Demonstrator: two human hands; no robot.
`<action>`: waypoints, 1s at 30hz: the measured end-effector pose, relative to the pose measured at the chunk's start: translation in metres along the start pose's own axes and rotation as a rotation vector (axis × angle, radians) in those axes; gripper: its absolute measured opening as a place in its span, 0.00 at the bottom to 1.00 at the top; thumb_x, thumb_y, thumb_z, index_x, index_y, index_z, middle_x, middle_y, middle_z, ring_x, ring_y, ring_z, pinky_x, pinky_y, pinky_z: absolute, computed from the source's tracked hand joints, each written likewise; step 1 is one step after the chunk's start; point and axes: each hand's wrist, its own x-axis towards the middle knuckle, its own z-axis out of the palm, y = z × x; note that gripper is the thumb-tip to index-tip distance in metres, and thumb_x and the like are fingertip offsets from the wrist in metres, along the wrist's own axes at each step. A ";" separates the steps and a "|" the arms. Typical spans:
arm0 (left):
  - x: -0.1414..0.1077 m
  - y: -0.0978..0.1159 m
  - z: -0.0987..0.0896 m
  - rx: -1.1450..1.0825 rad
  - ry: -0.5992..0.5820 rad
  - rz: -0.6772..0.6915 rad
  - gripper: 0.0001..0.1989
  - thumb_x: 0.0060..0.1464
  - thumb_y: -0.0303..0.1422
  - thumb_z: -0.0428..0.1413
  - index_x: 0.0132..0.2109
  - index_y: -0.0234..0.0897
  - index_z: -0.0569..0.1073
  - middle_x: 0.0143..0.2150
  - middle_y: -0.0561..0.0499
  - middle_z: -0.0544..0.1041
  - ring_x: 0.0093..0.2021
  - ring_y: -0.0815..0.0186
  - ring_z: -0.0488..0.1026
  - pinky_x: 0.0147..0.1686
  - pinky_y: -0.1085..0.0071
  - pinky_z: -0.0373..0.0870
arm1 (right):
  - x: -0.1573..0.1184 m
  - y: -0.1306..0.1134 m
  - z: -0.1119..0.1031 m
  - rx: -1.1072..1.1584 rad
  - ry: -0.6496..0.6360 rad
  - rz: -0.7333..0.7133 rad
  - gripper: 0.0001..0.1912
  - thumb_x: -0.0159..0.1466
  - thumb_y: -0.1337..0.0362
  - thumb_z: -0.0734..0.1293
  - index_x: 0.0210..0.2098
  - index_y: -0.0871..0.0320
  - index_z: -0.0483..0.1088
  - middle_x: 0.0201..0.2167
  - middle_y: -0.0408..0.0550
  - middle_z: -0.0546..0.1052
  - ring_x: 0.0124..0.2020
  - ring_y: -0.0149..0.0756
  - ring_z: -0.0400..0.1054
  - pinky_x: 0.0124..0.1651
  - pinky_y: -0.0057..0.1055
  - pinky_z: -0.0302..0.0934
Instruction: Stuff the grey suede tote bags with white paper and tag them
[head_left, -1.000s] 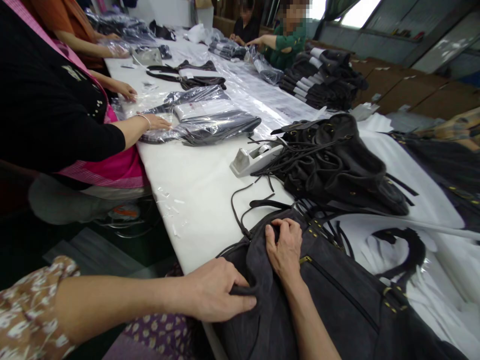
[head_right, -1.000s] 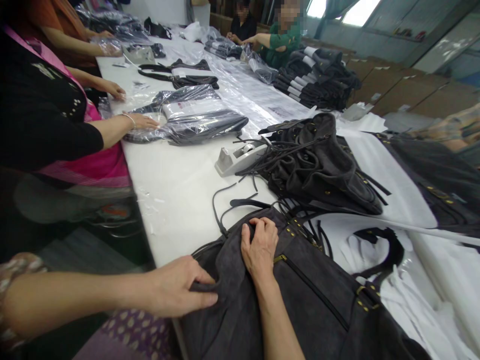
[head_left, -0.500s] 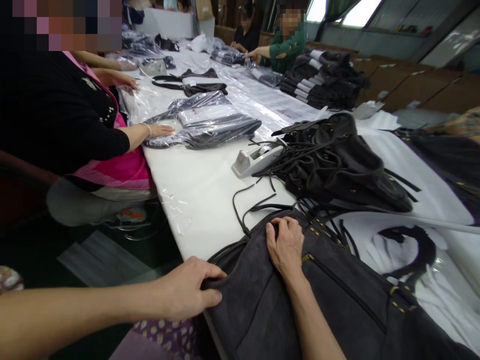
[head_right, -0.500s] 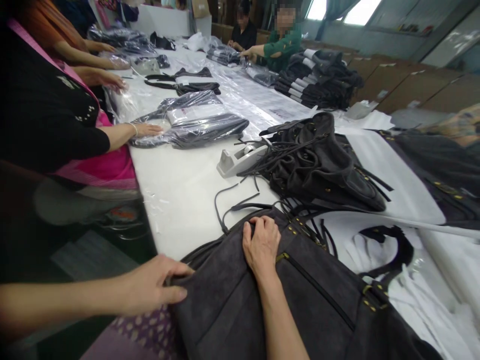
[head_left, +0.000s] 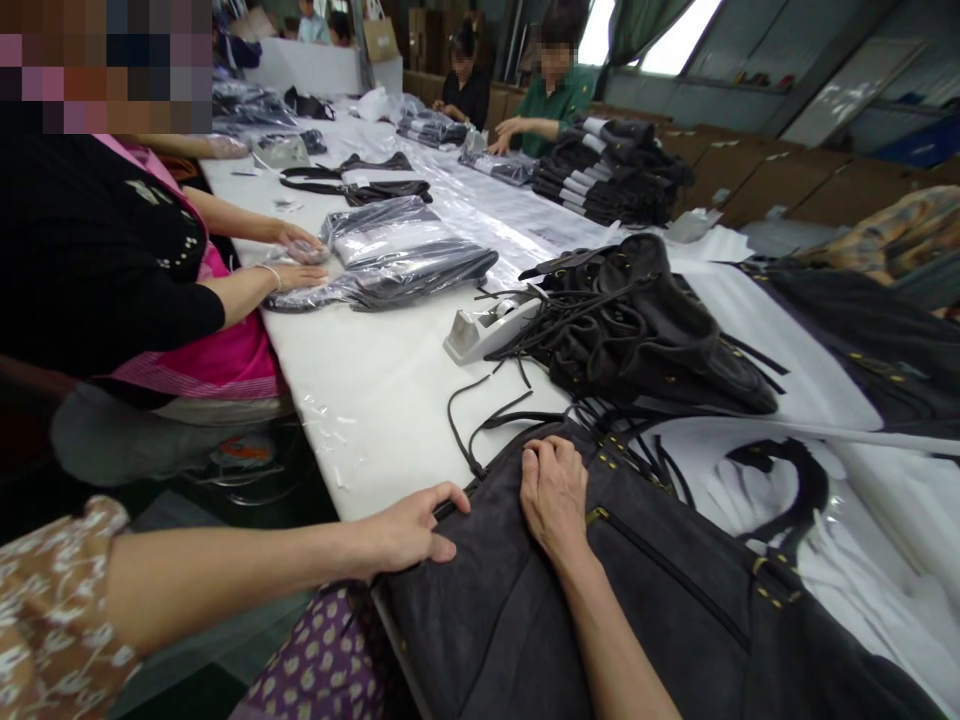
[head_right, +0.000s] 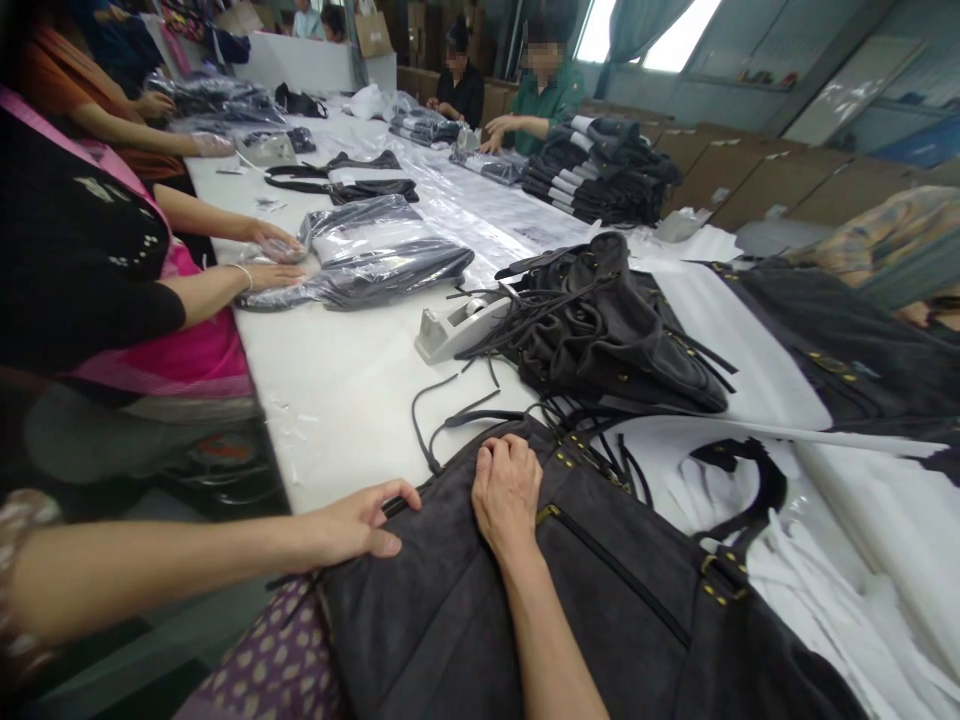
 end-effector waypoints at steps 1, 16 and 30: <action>0.000 -0.005 -0.002 -0.029 -0.015 0.002 0.23 0.42 0.34 0.58 0.47 0.43 0.60 0.21 0.61 0.67 0.18 0.71 0.63 0.22 0.76 0.59 | 0.000 0.000 0.000 0.004 -0.003 0.000 0.13 0.67 0.61 0.53 0.41 0.57 0.68 0.42 0.52 0.67 0.41 0.42 0.60 0.46 0.40 0.55; 0.008 0.052 0.044 1.258 -0.150 0.569 0.25 0.55 0.35 0.51 0.58 0.29 0.64 0.57 0.31 0.65 0.57 0.45 0.63 0.55 0.53 0.59 | -0.001 0.006 0.002 0.034 -0.014 -0.048 0.11 0.66 0.64 0.56 0.41 0.59 0.68 0.43 0.54 0.67 0.42 0.42 0.61 0.48 0.40 0.56; 0.009 0.062 -0.036 0.462 -0.519 0.295 0.11 0.51 0.35 0.58 0.42 0.40 0.79 0.50 0.50 0.76 0.59 0.58 0.65 0.60 0.67 0.54 | 0.003 0.004 0.006 0.106 0.056 0.010 0.12 0.64 0.61 0.59 0.45 0.58 0.66 0.46 0.55 0.66 0.48 0.46 0.59 0.50 0.42 0.55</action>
